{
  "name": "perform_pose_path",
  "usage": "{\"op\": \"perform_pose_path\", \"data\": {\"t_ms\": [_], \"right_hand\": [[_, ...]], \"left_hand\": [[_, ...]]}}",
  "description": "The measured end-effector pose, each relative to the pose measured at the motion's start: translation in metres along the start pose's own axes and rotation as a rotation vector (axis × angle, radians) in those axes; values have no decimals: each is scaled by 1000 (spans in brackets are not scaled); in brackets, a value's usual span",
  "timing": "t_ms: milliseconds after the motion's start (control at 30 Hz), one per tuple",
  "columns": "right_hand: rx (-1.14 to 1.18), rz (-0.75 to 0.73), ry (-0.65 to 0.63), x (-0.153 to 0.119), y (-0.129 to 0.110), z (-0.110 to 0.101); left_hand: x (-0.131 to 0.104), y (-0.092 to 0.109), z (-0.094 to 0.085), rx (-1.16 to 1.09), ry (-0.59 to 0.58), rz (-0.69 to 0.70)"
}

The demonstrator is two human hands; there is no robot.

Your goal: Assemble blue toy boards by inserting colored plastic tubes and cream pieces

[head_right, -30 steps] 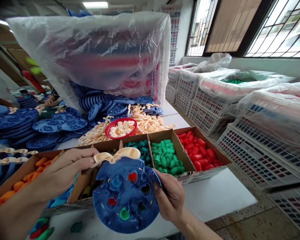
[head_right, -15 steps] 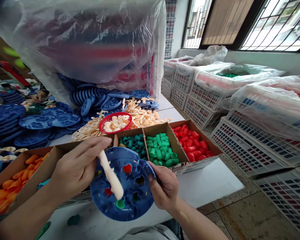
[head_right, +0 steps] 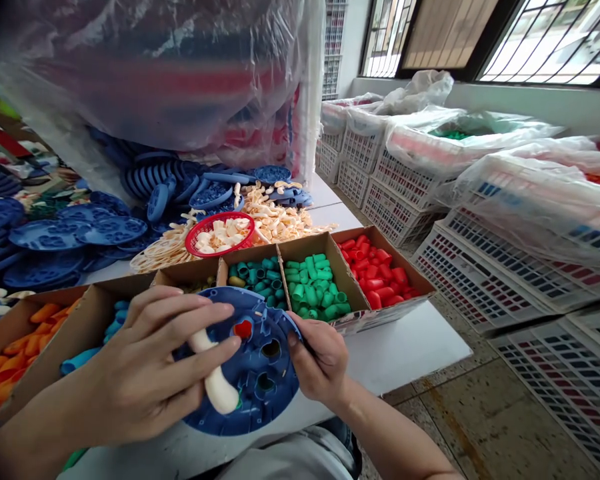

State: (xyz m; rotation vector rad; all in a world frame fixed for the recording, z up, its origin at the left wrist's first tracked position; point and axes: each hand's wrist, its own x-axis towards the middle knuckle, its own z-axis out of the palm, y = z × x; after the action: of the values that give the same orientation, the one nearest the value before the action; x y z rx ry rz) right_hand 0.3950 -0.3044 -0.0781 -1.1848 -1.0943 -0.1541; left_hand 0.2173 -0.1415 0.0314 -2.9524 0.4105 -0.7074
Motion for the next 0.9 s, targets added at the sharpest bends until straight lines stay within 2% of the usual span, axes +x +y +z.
{"op": "perform_pose_path", "data": {"t_ms": [100,233,300,400,500,633,800,900], "right_hand": [[-13,14,22,-1,0,-2],[-9,11,25,-1,-1,-1],[3,2,13,0,-2,1],[23,-4,-1,2,-4,4],[36,-8,-5,3,-6,5],[48,-18,-14,3,-6,3],[57,-2,-33,2,-6,2],[81,6,-51,1,-6,2]], "left_hand": [[4,3,-3,-29,-40,39],[4,6,-7,-128,38,16],[6,7,-11,-170,115,-86],[11,4,-16,-211,222,-356],[19,-6,-15,-287,244,-493],[25,-21,-8,-453,119,-493],[20,-35,-1,-748,-163,-682],[16,-43,3,-808,-307,-751]]}}
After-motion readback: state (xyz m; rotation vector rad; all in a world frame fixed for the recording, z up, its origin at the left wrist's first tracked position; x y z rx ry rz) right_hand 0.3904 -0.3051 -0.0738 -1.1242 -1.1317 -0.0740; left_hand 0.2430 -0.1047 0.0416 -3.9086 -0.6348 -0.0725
